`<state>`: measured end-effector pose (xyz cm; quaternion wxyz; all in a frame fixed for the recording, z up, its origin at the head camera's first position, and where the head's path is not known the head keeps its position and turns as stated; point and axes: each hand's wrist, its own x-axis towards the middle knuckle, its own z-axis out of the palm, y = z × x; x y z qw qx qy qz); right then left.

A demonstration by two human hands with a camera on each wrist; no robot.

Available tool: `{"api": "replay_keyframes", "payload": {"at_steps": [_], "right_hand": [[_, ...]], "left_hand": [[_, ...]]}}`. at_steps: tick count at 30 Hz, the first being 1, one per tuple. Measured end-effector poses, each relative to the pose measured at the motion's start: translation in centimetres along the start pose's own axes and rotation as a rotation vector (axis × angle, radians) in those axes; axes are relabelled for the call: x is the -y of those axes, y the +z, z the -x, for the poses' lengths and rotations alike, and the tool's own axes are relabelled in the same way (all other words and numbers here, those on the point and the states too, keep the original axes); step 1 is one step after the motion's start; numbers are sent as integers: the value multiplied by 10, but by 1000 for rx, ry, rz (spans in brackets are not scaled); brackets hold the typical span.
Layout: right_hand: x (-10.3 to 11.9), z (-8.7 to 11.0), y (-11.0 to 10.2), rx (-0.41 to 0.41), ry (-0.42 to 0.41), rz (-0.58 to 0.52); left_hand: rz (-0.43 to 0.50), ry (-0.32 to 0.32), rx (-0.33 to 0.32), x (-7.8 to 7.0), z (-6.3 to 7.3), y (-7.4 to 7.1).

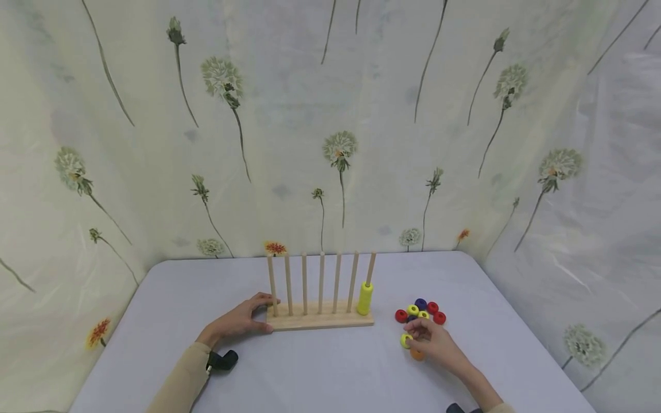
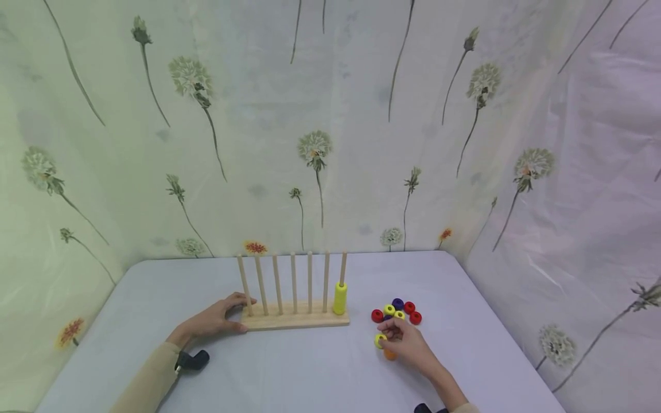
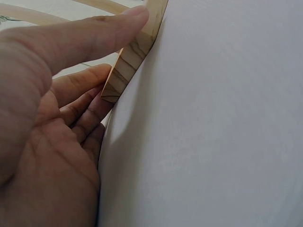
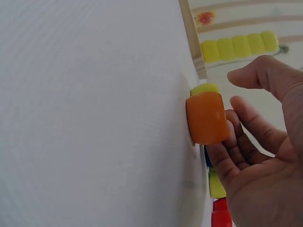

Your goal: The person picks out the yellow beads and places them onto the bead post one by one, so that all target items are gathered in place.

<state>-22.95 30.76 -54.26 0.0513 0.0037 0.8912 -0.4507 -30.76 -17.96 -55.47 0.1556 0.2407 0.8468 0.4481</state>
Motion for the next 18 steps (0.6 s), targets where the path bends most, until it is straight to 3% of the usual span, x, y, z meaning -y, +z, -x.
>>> {"api": "replay_keyframes", "payload": {"at_steps": [18], "right_hand": [[-1, -1, 6, 3, 70, 15]], "left_hand": [[-20, 32, 5, 3, -1, 0]]}}
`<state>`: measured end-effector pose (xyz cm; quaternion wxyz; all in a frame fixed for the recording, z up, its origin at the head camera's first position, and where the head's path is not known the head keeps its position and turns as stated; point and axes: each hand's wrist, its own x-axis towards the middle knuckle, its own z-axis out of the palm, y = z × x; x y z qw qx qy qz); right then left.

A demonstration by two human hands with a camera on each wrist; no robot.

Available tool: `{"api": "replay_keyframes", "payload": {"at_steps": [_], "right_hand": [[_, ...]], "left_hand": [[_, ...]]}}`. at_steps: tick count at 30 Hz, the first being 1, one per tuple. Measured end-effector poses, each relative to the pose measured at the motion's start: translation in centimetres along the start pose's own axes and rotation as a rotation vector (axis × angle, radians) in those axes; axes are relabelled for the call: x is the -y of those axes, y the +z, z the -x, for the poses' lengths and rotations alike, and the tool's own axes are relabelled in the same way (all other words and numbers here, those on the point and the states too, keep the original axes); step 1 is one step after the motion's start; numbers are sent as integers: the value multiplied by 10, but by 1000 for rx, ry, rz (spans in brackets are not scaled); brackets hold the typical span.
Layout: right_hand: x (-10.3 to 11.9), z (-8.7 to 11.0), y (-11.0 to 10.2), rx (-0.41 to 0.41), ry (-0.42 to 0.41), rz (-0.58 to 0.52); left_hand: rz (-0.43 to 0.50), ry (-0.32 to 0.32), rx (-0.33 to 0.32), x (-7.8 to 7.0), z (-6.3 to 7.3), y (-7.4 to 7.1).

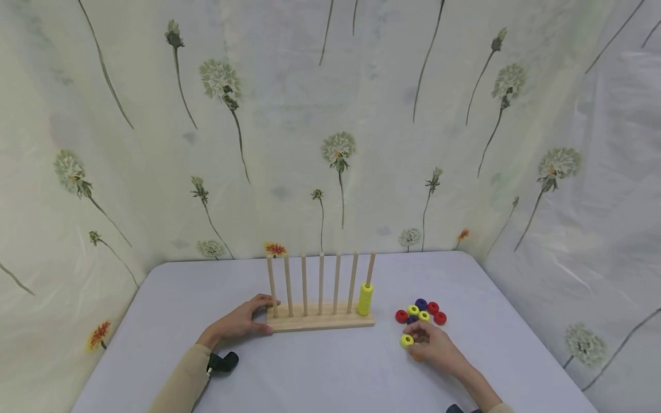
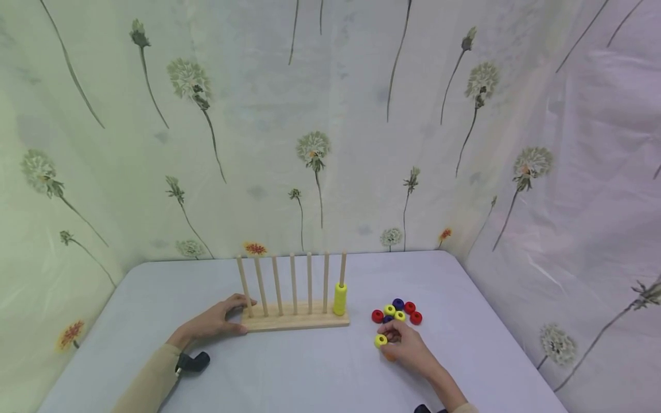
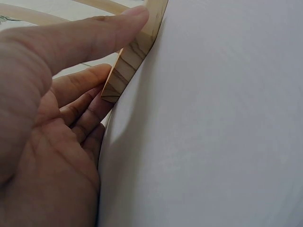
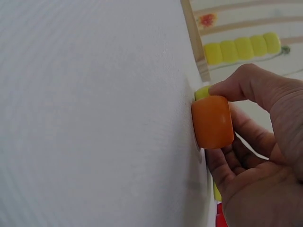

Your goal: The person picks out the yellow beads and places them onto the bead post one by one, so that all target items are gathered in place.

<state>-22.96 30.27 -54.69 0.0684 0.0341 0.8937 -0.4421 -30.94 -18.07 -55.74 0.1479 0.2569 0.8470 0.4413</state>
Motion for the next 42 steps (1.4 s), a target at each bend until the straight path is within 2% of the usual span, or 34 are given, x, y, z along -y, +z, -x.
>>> {"api": "replay_keyframes", "payload": {"at_steps": [15, 27, 33, 42], "right_hand": [[-1, -2, -2, 3, -29, -3], [5, -6, -5, -25, -45, 12], [14, -8, -5, -13, -80, -6], [30, -12, -7, -36, -196, 25]], "left_hand": [[11, 4, 1, 1, -1, -2], [15, -28, -6, -2, -1, -3], [14, -14, -2, 1, -1, -2], [16, 8, 1, 0, 0, -1]]}}
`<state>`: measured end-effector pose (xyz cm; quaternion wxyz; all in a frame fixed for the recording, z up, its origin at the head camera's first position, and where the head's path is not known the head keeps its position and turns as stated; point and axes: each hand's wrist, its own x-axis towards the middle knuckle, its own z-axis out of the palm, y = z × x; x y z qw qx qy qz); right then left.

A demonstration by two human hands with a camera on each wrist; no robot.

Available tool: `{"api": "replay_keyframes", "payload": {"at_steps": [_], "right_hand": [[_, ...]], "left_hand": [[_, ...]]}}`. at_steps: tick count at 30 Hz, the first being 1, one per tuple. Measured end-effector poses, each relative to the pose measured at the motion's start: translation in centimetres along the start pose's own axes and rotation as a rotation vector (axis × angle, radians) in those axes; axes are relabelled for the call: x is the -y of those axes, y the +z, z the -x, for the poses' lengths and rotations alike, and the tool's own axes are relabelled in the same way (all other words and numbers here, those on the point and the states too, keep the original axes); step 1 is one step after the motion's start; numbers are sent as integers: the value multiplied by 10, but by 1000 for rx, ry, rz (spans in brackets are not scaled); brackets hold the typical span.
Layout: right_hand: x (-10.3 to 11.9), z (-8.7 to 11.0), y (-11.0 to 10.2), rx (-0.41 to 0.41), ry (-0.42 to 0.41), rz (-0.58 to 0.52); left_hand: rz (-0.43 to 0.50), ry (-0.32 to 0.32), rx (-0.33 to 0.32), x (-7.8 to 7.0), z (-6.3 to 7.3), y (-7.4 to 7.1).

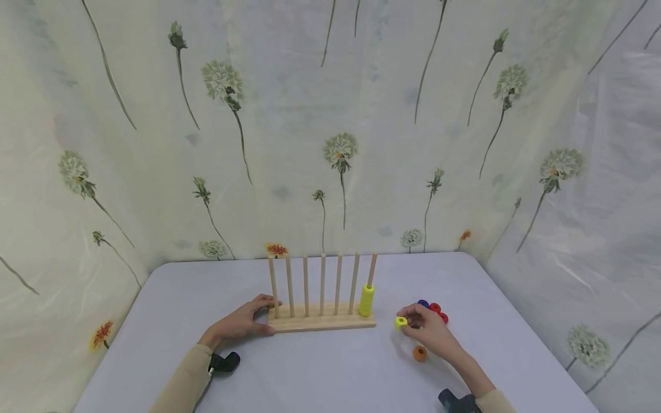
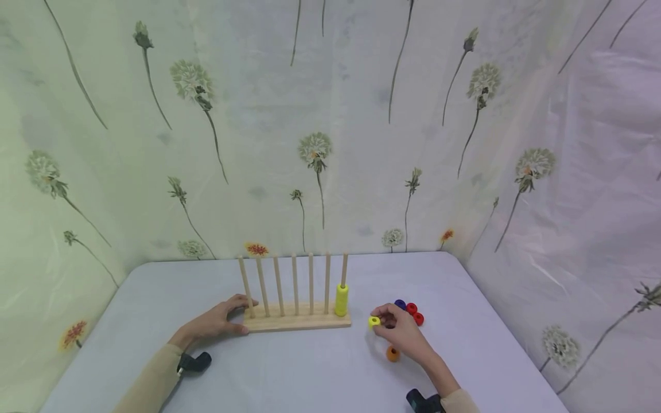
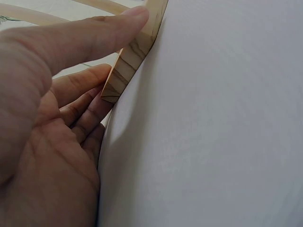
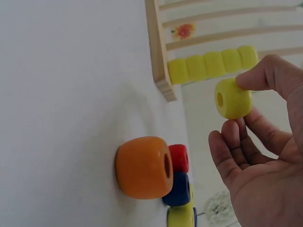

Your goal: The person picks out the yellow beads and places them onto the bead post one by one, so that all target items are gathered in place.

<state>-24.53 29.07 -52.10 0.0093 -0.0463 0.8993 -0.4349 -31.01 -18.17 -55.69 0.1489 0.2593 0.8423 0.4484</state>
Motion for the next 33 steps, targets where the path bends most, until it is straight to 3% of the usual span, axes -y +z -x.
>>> {"api": "replay_keyframes", "payload": {"at_steps": [26, 33], "right_hand": [[51, -7, -16, -27, -112, -83], [63, -12, -26, -87, -159, -55]], "left_hand": [[-18, 7, 1, 2, 0, 3], [-13, -10, -7, 2, -1, 1]]}}
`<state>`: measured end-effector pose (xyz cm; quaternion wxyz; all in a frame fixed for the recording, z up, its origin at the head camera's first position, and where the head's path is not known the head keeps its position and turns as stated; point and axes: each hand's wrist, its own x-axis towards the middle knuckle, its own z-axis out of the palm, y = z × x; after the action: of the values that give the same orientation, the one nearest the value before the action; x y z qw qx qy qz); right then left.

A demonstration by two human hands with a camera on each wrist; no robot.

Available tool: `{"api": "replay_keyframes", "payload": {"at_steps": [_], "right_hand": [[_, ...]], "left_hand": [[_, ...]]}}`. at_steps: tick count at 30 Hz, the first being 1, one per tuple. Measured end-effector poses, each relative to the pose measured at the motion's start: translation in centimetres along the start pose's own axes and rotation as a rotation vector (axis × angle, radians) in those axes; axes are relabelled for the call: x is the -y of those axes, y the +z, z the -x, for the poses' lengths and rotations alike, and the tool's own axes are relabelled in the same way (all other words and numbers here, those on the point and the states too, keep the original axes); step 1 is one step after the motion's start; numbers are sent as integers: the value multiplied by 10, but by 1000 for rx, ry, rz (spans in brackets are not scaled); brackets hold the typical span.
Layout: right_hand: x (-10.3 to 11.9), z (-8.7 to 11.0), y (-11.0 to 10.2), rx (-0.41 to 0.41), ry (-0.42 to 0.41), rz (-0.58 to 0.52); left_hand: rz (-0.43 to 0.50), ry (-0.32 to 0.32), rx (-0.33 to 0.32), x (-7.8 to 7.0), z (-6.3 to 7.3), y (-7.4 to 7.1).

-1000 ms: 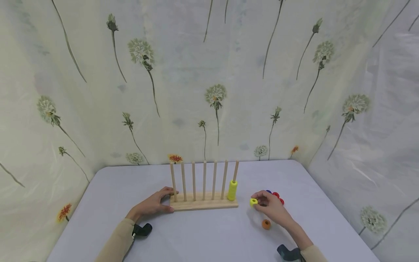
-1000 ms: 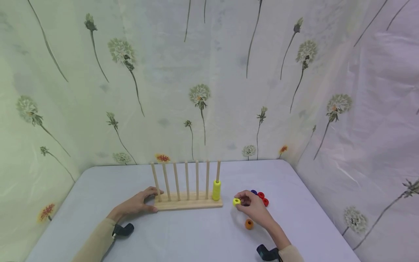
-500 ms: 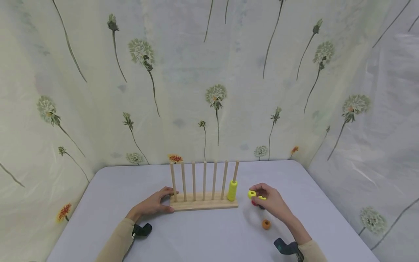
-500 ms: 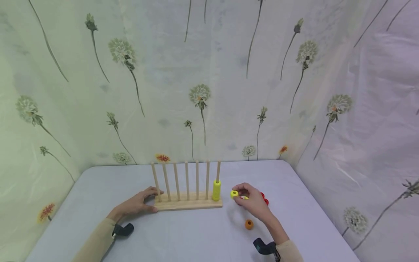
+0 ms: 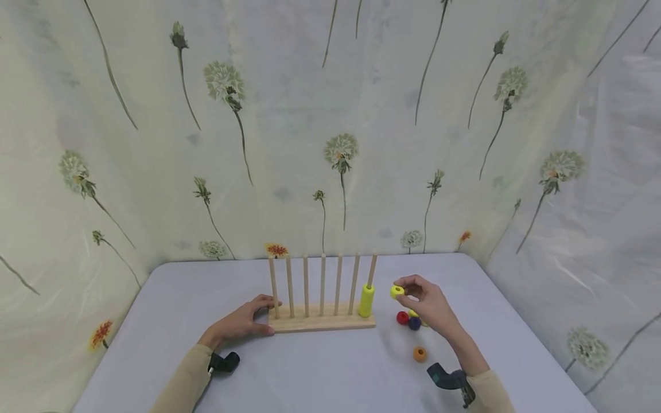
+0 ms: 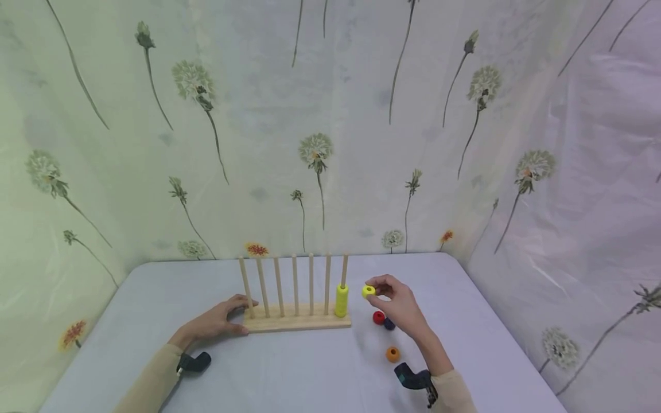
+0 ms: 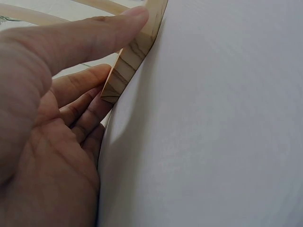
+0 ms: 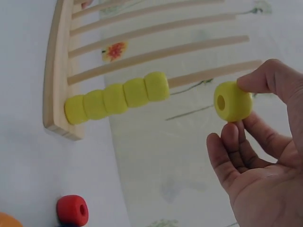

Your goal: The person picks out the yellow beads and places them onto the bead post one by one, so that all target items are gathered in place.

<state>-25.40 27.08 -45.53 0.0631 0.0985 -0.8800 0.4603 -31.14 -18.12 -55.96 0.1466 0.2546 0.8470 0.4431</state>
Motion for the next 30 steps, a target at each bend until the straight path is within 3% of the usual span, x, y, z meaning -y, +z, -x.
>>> {"api": "replay_keyframes", "payload": {"at_steps": [16, 24, 30], "right_hand": [[24, -12, -5, -40, -55, -42], [38, -18, -7, -55, -41, -57], [47, -26, -8, -88, -89, -53]], "left_hand": [[0, 1, 4, -2, 1, -2], [0, 8, 7, 0, 1, -2], [7, 12, 7, -1, 1, -2]]}}
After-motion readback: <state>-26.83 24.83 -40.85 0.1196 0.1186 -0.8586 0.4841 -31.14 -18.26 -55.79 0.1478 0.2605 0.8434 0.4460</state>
